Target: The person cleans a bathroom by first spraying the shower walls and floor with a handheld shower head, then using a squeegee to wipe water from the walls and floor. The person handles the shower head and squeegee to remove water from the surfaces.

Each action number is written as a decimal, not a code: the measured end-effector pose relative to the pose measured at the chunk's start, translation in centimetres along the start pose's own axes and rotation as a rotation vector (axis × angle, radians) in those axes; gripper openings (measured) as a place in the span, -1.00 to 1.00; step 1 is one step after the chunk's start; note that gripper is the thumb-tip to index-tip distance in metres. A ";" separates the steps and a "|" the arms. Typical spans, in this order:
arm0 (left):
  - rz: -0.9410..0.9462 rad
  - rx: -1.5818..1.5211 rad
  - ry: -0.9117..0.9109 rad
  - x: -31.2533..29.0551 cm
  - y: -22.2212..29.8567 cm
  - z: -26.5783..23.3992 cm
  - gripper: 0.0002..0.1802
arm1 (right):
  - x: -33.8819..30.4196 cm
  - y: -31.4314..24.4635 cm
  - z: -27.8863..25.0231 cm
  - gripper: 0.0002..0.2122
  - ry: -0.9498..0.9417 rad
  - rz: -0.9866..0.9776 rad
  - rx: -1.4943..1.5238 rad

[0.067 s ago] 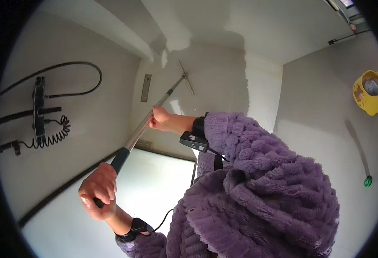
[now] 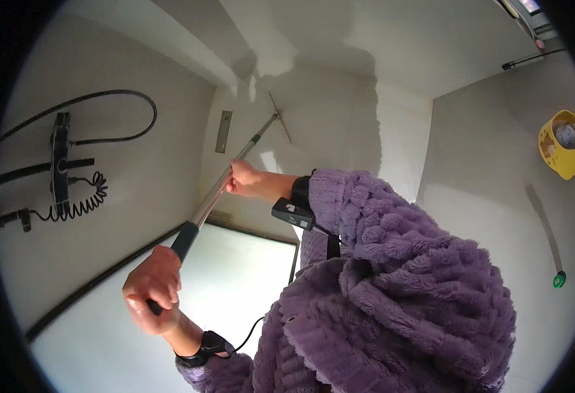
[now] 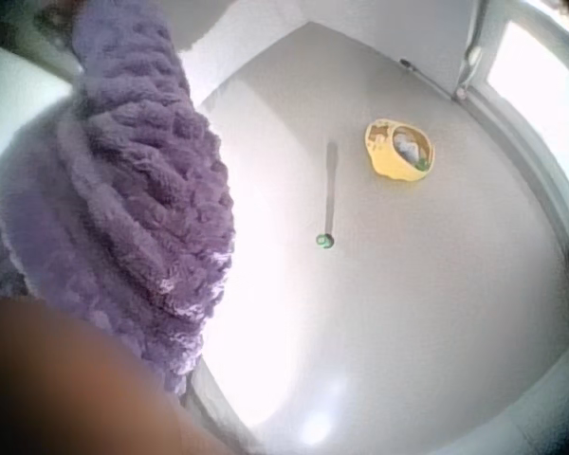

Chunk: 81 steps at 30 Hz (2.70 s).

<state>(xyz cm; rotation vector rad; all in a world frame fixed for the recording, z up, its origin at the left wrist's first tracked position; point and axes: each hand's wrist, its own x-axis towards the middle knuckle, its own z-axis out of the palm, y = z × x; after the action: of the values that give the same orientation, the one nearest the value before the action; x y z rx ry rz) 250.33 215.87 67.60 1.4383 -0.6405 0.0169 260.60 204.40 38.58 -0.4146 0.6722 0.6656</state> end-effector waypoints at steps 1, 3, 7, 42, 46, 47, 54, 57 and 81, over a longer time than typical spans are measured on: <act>0.007 -0.005 -0.047 -0.2 -0.2 0.6 -0.43 | 0.1 0.1 -0.2 -0.77 -0.064 0.038 0.035; -0.011 0.082 -0.064 -0.8 0.2 2.1 -0.42 | -0.4 0.2 -0.5 -0.77 -0.127 0.051 0.100; 0.049 0.023 -0.011 -1.0 3.1 2.6 -0.33 | -4.7 0.4 -1.5 -0.76 -0.110 -0.061 0.244; -0.204 -0.140 -0.023 -3.4 5.3 1.5 -0.34 | -9.6 7.2 -5.7 -0.77 0.187 -0.056 0.281; -0.166 0.038 0.021 -2.9 6.6 2.7 -0.37 | -5.7 7.7 -2.2 -0.73 -0.001 0.019 0.241; -0.153 0.071 0.059 -3.1 6.1 3.4 -0.37 | -4.6 7.1 -1.9 -0.72 -0.077 -0.021 0.235; -0.072 0.115 -0.098 -1.7 2.8 7.5 -0.33 | -5.1 1.0 -3.3 -0.72 -0.309 -0.049 0.210; -0.074 -0.057 -0.067 -0.4 4.4 6.9 -0.27 | -9.1 -0.6 -5.0 -0.76 -0.138 -0.107 0.273; -0.424 -0.832 0.043 7.0 -20.1 18.9 -0.35 | -14.5 -18.2 -32.7 -0.70 0.589 -0.670 0.291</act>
<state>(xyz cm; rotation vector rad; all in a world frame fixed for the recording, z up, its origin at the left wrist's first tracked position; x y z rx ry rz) 256.35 192.69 52.13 0.7325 -0.2355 -0.4963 250.30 167.16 27.75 -0.5307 1.0970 -0.2097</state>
